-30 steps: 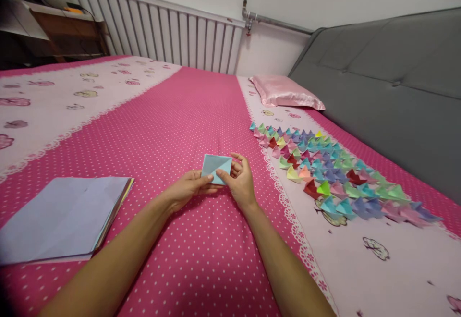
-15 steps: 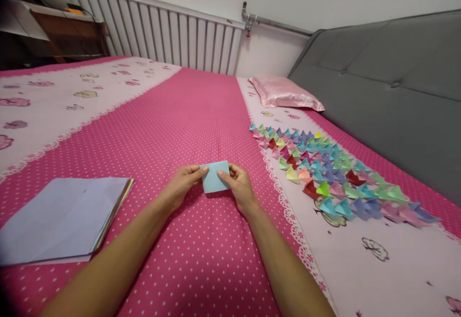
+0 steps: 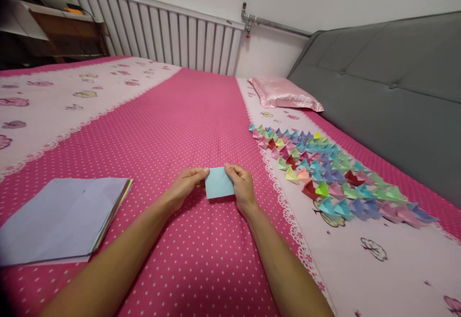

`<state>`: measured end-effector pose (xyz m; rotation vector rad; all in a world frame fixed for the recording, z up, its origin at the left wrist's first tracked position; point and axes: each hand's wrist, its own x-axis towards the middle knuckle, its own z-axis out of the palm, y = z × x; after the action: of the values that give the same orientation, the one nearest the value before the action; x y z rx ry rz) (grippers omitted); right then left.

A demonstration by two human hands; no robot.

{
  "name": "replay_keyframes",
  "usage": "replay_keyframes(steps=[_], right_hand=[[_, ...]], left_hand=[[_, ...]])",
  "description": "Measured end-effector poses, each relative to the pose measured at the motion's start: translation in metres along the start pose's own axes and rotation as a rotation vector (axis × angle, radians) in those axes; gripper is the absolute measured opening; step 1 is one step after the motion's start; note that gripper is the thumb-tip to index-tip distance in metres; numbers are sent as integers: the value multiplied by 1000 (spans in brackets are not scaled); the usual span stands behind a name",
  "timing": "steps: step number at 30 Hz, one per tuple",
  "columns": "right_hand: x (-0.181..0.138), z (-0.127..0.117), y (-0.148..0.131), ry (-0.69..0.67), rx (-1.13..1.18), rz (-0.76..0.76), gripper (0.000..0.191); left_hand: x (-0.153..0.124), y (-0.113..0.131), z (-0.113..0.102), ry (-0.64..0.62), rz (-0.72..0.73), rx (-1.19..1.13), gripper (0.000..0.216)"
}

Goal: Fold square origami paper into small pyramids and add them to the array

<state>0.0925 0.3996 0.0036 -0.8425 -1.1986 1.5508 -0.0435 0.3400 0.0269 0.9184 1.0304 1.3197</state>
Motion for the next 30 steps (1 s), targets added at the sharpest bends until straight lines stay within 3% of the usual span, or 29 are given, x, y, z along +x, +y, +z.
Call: replay_keyframes(steps=[15,24,30], right_hand=[[0,1,-2,70,-8,-7,28],[1,2,0,170,47,-53,30],[2,3,0,182,76,-68,27]], left_hand=[[-2,1,2,-8,-6,-7,31],[-1,-6,-1,-47,-161,160,24],[2,-6,-2,30,-133,135,25]])
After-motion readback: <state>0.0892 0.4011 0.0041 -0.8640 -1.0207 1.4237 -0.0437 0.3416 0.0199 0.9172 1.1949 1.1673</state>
